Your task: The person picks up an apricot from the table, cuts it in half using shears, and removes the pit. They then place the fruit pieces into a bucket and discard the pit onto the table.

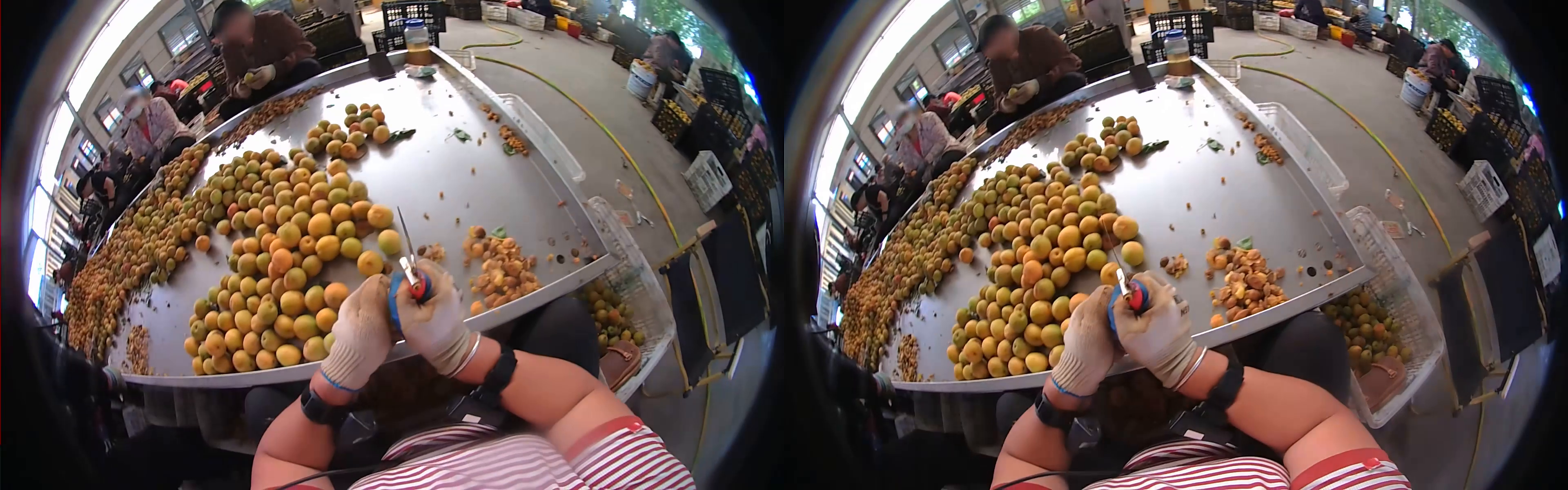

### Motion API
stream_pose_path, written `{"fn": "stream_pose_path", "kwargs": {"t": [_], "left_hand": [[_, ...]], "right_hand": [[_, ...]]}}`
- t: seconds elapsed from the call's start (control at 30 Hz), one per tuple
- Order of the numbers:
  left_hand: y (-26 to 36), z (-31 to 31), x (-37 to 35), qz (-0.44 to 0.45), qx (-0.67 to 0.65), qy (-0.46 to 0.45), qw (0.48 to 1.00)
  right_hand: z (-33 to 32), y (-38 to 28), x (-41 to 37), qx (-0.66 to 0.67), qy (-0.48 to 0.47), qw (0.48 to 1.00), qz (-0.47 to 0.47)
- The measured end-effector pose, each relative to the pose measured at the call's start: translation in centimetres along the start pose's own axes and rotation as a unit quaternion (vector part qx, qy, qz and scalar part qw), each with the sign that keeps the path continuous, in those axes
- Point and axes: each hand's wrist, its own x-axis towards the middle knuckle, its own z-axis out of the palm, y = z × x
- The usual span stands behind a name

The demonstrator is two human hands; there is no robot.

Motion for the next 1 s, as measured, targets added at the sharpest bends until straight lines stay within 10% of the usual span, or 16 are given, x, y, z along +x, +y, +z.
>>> {"fn": "stream_pose_path", "kwargs": {"t": [0.07,0.23,0.33,0.4,0.47,0.5,0.53,0.87,1.0], "left_hand": [[-1.4,0.2,0.6,0.110,0.234,-0.008,0.966],[1.7,-0.4,0.5,-0.222,-0.213,-0.072,0.949],[4.5,-1.3,-0.4,-0.263,-0.212,-0.059,0.939],[3.3,-2.0,-1.3,-0.228,-0.189,-0.094,0.950],[3.4,-2.7,-2.1,0.060,-0.005,-0.143,0.988],[4.8,-2.9,-2.6,-0.126,-0.179,-0.160,0.963],[4.6,-2.9,-2.7,-0.125,-0.177,-0.159,0.963],[4.8,-5.6,-4.5,0.176,-0.134,0.023,0.975],[4.7,-6.8,-4.8,0.129,-0.223,-0.038,0.966]], "right_hand": [[-0.5,-0.3,0.4,-0.038,-0.037,0.998,-0.026],[-0.2,0.4,0.5,-0.031,-0.025,0.998,-0.038],[-0.4,0.1,0.6,0.072,-0.041,0.995,0.063],[-0.7,1.0,0.9,0.111,-0.064,0.989,0.071],[-1.4,-1.1,1.3,0.269,-0.092,0.948,0.144],[-1.7,-1.5,1.4,0.294,-0.101,0.939,0.145],[-1.9,-2.0,1.5,0.296,-0.101,0.939,0.144],[-5.9,-4.8,1.6,0.227,-0.253,0.937,0.077],[-6.1,-4.7,0.6,0.192,-0.300,0.935,-0.012]]}}
